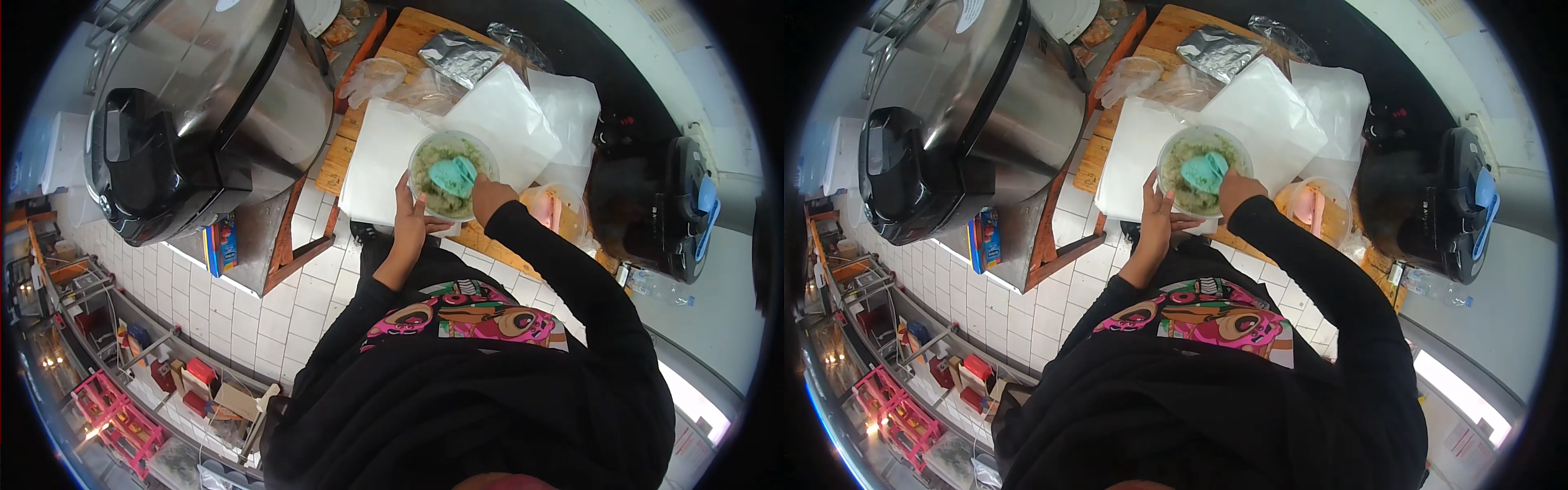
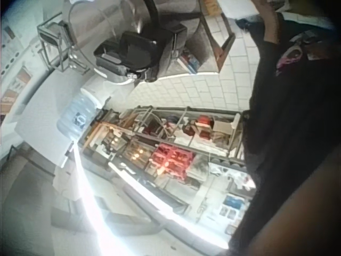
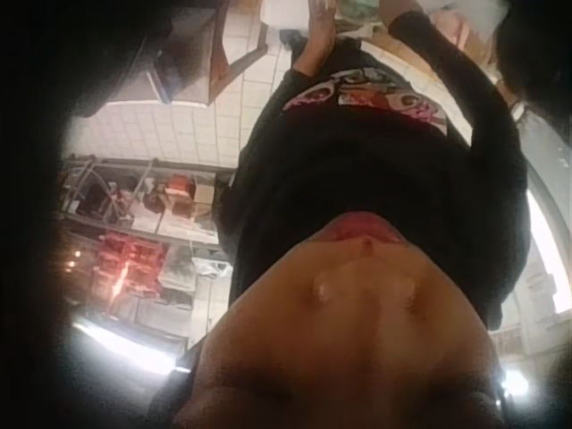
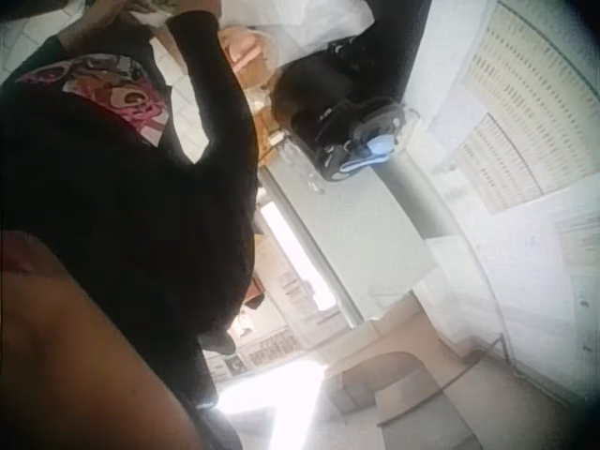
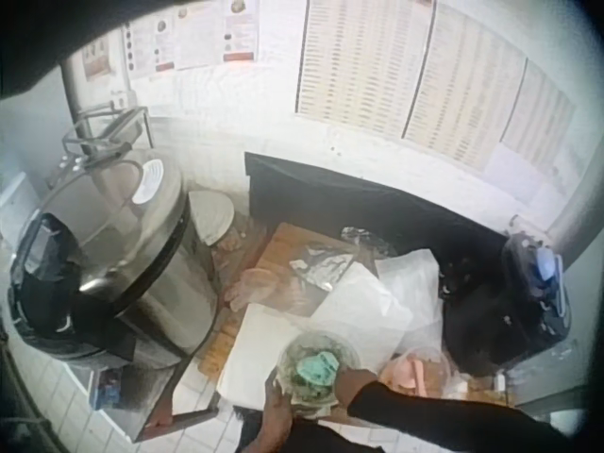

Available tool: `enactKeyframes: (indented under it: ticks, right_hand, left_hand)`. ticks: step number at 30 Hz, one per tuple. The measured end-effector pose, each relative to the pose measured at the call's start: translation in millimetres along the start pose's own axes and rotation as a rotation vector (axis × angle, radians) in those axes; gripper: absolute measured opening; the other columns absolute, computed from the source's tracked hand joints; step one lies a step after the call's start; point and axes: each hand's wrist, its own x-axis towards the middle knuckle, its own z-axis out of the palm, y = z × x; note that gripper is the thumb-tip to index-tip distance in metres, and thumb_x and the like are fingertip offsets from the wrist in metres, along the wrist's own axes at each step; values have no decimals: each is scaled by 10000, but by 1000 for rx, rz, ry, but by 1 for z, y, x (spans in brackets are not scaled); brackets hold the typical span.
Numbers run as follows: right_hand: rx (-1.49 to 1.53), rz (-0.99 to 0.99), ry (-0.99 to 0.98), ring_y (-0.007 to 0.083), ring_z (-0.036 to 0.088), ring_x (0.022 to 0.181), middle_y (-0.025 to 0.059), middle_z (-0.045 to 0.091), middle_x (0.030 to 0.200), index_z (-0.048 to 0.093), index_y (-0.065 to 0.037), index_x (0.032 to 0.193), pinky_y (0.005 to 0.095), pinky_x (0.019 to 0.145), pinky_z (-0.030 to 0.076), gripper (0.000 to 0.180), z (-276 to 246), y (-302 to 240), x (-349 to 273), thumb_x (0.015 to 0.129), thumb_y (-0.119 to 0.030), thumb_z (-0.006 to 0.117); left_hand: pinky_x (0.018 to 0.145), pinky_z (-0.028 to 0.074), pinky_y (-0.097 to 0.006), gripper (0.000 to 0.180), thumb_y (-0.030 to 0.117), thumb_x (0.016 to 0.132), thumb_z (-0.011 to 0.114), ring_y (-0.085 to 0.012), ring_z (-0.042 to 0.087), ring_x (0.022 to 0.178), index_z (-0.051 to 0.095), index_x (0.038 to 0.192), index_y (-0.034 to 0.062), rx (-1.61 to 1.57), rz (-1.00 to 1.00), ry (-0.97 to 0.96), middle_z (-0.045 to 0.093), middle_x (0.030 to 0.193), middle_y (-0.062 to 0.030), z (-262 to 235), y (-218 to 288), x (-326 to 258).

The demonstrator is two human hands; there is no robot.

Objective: The person prepares a green rice wrap by first filling a pitcher with water from a dispenser and stirring a dark liquid into it. Then, the person mixes green rice in a bowl, scoops a portion onto a paper sheet, and folds the paper to form a wrap.

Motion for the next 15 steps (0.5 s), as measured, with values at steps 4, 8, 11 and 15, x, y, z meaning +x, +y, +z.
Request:
enactKeyframes:
  ticks: [4,8,11,15]
  right_hand:
    - [32,-264,-411,299,628,631,174,610,680,466,28,895,392,542,497,162,-22,34,10,803,-106,460]
    - [-40,-39,105,282,620,572,150,601,624,435,38,919,375,526,491,175,-34,19,6,803,-90,459]
    - [-55,-8,159,281,620,559,138,601,611,412,39,926,359,530,495,175,10,0,15,802,-77,455]
    - [-21,-150,82,303,628,623,168,612,665,422,45,944,383,555,497,223,19,-16,12,792,-109,475]
  left_hand:
    - [508,571,-326,491,143,930,333,-349,631,688,77,1343,212,-21,-57,4,237,1346,-182,-3,6,-1]
    - [504,571,-331,487,143,929,339,-350,631,682,83,1339,201,62,-38,24,224,1352,-188,-5,3,-6]
    - [505,571,-335,485,130,924,349,-354,631,685,93,1332,193,46,-20,-35,225,1349,-194,-3,3,0]
    - [508,571,-338,474,112,920,359,-352,631,673,111,1317,185,5,-21,0,252,1325,-198,-2,3,2]
